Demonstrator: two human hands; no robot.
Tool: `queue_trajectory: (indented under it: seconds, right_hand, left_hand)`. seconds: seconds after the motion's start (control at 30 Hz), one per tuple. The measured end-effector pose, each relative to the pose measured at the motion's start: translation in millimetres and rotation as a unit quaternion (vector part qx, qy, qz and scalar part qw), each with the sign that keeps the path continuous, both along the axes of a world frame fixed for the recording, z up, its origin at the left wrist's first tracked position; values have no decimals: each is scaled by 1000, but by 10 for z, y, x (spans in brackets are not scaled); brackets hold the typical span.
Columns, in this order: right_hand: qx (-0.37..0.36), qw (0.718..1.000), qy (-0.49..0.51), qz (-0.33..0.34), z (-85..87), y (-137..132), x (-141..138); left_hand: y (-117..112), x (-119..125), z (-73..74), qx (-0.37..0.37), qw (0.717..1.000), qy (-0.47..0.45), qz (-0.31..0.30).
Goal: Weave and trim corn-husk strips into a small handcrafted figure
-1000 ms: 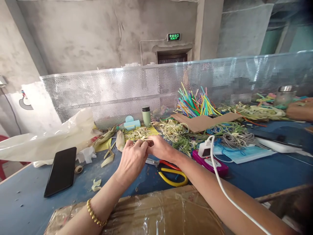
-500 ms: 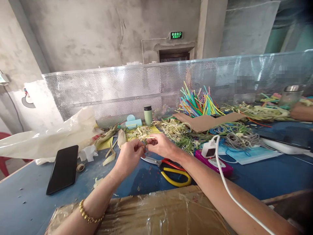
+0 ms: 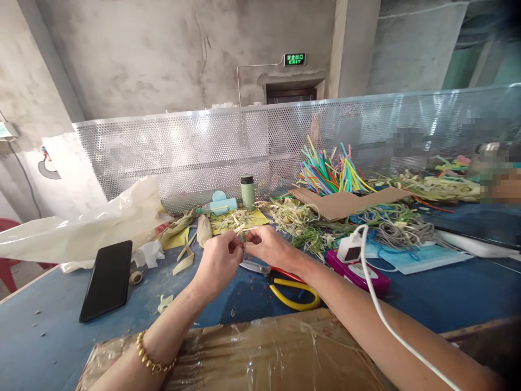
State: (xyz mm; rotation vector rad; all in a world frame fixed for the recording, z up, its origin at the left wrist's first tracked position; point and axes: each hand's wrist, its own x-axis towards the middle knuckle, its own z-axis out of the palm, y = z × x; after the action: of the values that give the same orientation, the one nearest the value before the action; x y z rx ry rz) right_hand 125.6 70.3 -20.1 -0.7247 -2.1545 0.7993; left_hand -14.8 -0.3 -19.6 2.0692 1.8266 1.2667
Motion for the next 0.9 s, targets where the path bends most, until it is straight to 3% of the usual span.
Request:
queue_trajectory:
  seconds: [0.2,0.43,0.57,0.73,0.9]
  right_hand:
    - [15,1000,-10,0,7,-12,-9]
    - [-76,995,16,59,-5,19,31]
    - [-82,994,28,64,-10,62,62]
    - [-72,995,46,56,37,38,84]
    - [-56,996,56,43,49,11,68]
  left_hand:
    - [9,4,11,-6,1000,18,4]
    - [28,-37,27,37,997,60,30]
    - [41,-76,44,5,999,-26,-24]
    - [87,-102,37,-68,972,-194,-110]
    - [90,-105,20,-67,976,-163,-129]
